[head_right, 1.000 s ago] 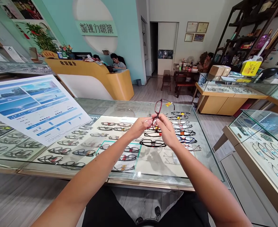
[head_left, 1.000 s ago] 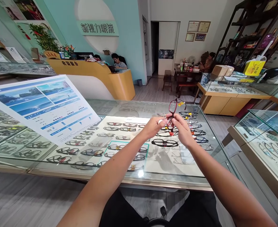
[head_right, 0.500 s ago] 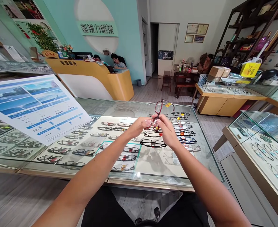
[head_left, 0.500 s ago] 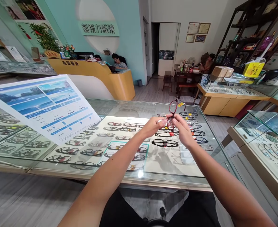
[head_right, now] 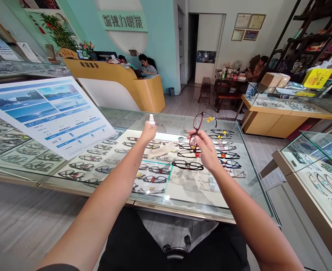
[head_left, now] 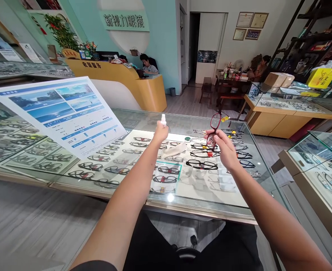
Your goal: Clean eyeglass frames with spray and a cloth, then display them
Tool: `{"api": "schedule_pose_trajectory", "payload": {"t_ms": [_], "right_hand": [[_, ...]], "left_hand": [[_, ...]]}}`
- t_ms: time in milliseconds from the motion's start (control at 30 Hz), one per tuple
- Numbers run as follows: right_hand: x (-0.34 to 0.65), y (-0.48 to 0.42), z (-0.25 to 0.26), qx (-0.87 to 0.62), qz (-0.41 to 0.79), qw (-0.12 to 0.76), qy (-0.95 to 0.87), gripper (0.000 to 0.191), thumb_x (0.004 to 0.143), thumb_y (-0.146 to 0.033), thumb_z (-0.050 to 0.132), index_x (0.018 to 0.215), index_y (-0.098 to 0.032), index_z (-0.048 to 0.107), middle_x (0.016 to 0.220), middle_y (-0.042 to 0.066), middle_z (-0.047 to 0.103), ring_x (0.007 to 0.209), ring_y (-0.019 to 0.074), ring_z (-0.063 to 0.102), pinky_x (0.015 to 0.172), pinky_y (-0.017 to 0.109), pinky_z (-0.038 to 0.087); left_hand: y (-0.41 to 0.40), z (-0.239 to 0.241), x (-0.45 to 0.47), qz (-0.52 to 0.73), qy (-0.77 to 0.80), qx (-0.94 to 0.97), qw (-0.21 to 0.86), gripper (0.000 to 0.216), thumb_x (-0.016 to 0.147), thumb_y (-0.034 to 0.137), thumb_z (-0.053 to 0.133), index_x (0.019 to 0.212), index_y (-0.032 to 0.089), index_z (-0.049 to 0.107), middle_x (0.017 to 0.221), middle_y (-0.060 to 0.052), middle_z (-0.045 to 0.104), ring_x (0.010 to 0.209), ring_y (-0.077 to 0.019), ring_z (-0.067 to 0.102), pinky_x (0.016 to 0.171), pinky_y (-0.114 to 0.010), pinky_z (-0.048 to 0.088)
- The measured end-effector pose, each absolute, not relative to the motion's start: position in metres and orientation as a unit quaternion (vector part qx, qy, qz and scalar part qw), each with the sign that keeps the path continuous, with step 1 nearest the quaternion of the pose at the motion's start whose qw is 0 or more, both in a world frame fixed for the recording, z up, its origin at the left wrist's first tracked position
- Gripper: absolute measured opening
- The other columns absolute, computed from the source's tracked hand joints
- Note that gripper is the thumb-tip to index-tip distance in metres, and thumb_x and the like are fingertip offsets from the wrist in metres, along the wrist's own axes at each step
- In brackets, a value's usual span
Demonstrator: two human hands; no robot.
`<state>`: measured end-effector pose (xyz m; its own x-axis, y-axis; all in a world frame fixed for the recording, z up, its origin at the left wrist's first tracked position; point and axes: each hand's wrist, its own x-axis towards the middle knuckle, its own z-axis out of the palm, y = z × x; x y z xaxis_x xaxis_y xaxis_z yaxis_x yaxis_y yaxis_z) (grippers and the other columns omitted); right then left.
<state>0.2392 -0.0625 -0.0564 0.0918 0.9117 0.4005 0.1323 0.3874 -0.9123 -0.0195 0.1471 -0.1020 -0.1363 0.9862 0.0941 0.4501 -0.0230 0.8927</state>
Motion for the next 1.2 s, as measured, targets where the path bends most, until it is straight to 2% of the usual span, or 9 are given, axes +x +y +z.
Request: {"api": "schedule_pose_trajectory", "payload": {"t_ms": [333, 400, 500, 567, 633, 733, 833, 933, 1200], "right_hand": [[0.238, -0.063, -0.057, -0.437, 0.336, 0.591, -0.589, 0.035, 0.105, -0.051, 0.057, 0.121, -0.024, 0.071, 0.113, 0.008, 0.077, 0.092, 0.0227, 0.065, 0.09, 0.04, 0.053], [0.238, -0.063, -0.056, -0.438, 0.334, 0.59, -0.59, 0.035, 0.105, -0.052, 0.057, 0.121, -0.024, 0.071, 0.112, 0.008, 0.077, 0.092, 0.0226, 0.065, 0.09, 0.04, 0.053], [0.239, -0.062, -0.056, -0.437, 0.331, 0.591, -0.591, 0.036, 0.105, -0.052, 0.056, 0.121, -0.024, 0.07, 0.112, 0.008, 0.076, 0.091, 0.0223, 0.064, 0.089, 0.04, 0.054], [0.239, -0.063, -0.055, -0.436, 0.331, 0.593, -0.591, 0.036, 0.105, -0.052, 0.056, 0.121, -0.024, 0.07, 0.113, 0.008, 0.076, 0.09, 0.0223, 0.064, 0.088, 0.04, 0.054], [0.239, -0.063, -0.055, -0.437, 0.331, 0.594, -0.589, 0.035, 0.105, -0.051, 0.056, 0.121, -0.024, 0.07, 0.112, 0.008, 0.076, 0.091, 0.0224, 0.064, 0.089, 0.04, 0.054], [0.238, -0.063, -0.055, -0.435, 0.333, 0.595, -0.589, 0.033, 0.105, -0.05, 0.056, 0.12, -0.023, 0.069, 0.111, 0.008, 0.076, 0.091, 0.0221, 0.064, 0.089, 0.039, 0.053], [0.238, -0.063, -0.055, -0.428, 0.33, 0.597, -0.593, 0.033, 0.105, -0.049, 0.056, 0.119, -0.023, 0.069, 0.11, 0.008, 0.075, 0.09, 0.0218, 0.063, 0.087, 0.038, 0.052], [0.238, -0.063, -0.056, -0.426, 0.328, 0.596, -0.596, 0.033, 0.106, -0.05, 0.055, 0.12, -0.023, 0.07, 0.11, 0.007, 0.075, 0.091, 0.022, 0.063, 0.086, 0.038, 0.052], [0.238, -0.062, -0.056, -0.429, 0.335, 0.595, -0.591, 0.032, 0.105, -0.049, 0.057, 0.119, -0.023, 0.07, 0.111, 0.008, 0.076, 0.089, 0.0216, 0.062, 0.086, 0.038, 0.052]], "left_hand": [[0.147, -0.108, -0.024, 0.406, 0.648, 0.581, 0.28, 0.029, 0.089, 0.02, 0.071, 0.111, 0.023, 0.052, 0.119, -0.012, 0.069, 0.108, -0.0278, 0.066, 0.098, -0.041, 0.049], [0.14, -0.1, -0.021, 0.429, 0.657, 0.569, 0.247, 0.042, 0.087, 0.022, 0.074, 0.122, 0.022, 0.05, 0.136, -0.017, 0.064, 0.125, -0.0298, 0.062, 0.108, -0.043, 0.047], [0.122, -0.077, -0.013, 0.531, 0.634, 0.551, 0.108, 0.051, 0.086, 0.02, 0.073, 0.131, 0.021, 0.049, 0.151, -0.019, 0.054, 0.144, -0.0305, 0.05, 0.121, -0.042, 0.037], [0.106, -0.06, -0.006, 0.572, 0.571, 0.585, 0.068, 0.033, 0.09, 0.022, 0.069, 0.12, 0.022, 0.055, 0.129, -0.014, 0.065, 0.123, -0.0285, 0.061, 0.111, -0.04, 0.044], [0.09, -0.047, 0.0, 0.509, 0.515, 0.674, 0.148, 0.011, 0.095, 0.032, 0.066, 0.102, 0.025, 0.061, 0.093, -0.006, 0.067, 0.088, -0.0254, 0.064, 0.086, -0.037, 0.048], [0.072, -0.046, 0.01, 0.294, 0.469, 0.799, 0.235, 0.028, 0.085, 0.042, 0.081, 0.073, 0.025, 0.063, 0.068, -0.002, 0.06, 0.067, -0.0232, 0.055, 0.068, -0.033, 0.036], [0.066, -0.059, 0.015, 0.168, 0.471, 0.838, 0.218, 0.041, 0.063, 0.036, 0.097, 0.057, 0.025, 0.058, 0.062, -0.003, 0.059, 0.065, -0.0241, 0.055, 0.067, -0.032, 0.032], [0.07, -0.069, 0.013, 0.138, 0.492, 0.835, 0.202, 0.043, 0.051, 0.031, 0.1, 0.056, 0.026, 0.058, 0.062, -0.002, 0.059, 0.069, -0.0262, 0.058, 0.07, -0.033, 0.036], [0.079, -0.063, 0.006, 0.08, 0.54, 0.813, 0.203, 0.017, 0.07, 0.024, 0.079, 0.064, 0.025, 0.063, 0.075, -0.007, 0.07, 0.078, -0.0289, 0.065, 0.076, -0.036, 0.043]]}}
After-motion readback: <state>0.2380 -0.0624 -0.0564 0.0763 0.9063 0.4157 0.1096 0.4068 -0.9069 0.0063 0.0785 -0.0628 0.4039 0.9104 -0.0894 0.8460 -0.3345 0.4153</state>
